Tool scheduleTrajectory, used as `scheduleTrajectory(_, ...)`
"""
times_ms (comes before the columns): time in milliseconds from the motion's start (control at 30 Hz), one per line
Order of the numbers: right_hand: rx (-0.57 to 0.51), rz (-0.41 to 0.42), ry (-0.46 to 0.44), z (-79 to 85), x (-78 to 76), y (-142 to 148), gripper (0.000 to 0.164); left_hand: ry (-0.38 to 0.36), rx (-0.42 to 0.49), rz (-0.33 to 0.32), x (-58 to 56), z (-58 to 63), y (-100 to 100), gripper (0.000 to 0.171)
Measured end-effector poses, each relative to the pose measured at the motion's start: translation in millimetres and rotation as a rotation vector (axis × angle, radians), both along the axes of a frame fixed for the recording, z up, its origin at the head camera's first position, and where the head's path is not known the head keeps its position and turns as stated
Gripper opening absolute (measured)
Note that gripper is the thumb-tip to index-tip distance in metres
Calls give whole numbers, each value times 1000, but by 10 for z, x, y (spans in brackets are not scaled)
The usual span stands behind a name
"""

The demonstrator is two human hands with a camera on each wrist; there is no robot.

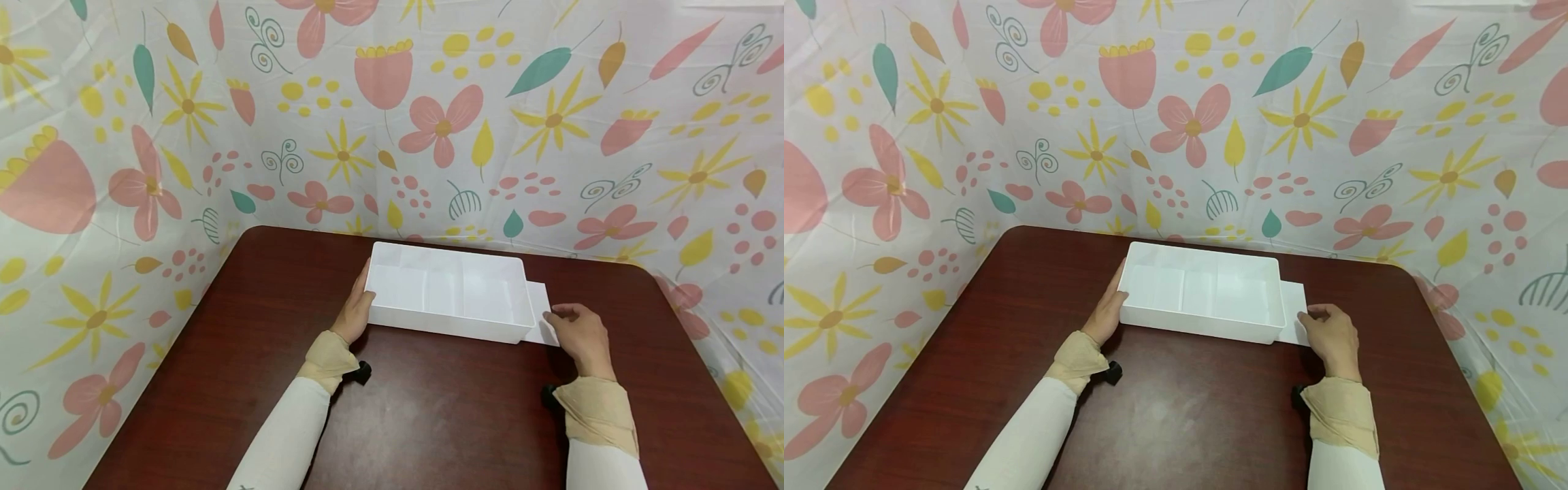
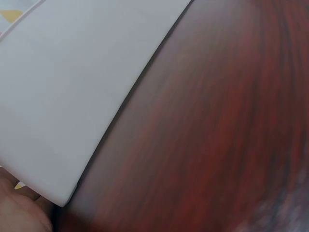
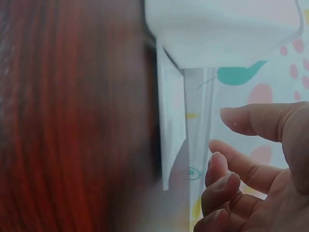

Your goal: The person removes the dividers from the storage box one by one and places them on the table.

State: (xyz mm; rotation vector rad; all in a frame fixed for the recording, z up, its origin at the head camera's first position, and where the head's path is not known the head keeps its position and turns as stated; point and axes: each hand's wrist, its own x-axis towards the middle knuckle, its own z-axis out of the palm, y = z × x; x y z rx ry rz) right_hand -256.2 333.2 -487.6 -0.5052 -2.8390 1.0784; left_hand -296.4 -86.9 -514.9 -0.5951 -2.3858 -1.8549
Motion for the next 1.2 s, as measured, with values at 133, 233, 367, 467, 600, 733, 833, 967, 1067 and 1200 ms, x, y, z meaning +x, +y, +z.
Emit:
scheduleTrajectory(133,-12,1,32,32,0,-27,48,-3,34,-19,-8,-6,1,67)
scheduleTrajectory(233,-13,-7,57,68,-1,-55,47,-20,28,-14,-9,-26,2,69)
scheduleTrajectory(367,-5,-28,93,137,1,-115,46,-32,-17,14,-43,-105,4,72)
scheduleTrajectory(467,-17,-36,122,207,8,-186,46,-27,-9,19,-55,-131,6,73)
scheduleTrajectory(600,-46,-33,172,282,15,-294,45,-29,18,12,-55,-136,4,76)
scheduleTrajectory(733,-47,-34,224,302,4,-388,41,-39,20,13,-53,-143,1,77)
scheduleTrajectory(833,-40,-23,256,302,-4,-450,39,-51,21,14,-57,-152,3,76)
scheduleTrajectory(967,-25,23,282,312,3,-543,38,-64,18,11,-59,-152,3,75)
scheduleTrajectory(1067,-13,69,290,326,12,-618,39,-63,23,1,-46,-122,-4,75)
scheduleTrajectory(1200,-3,121,303,351,13,-718,39,-59,49,-26,27,15,-5,75)
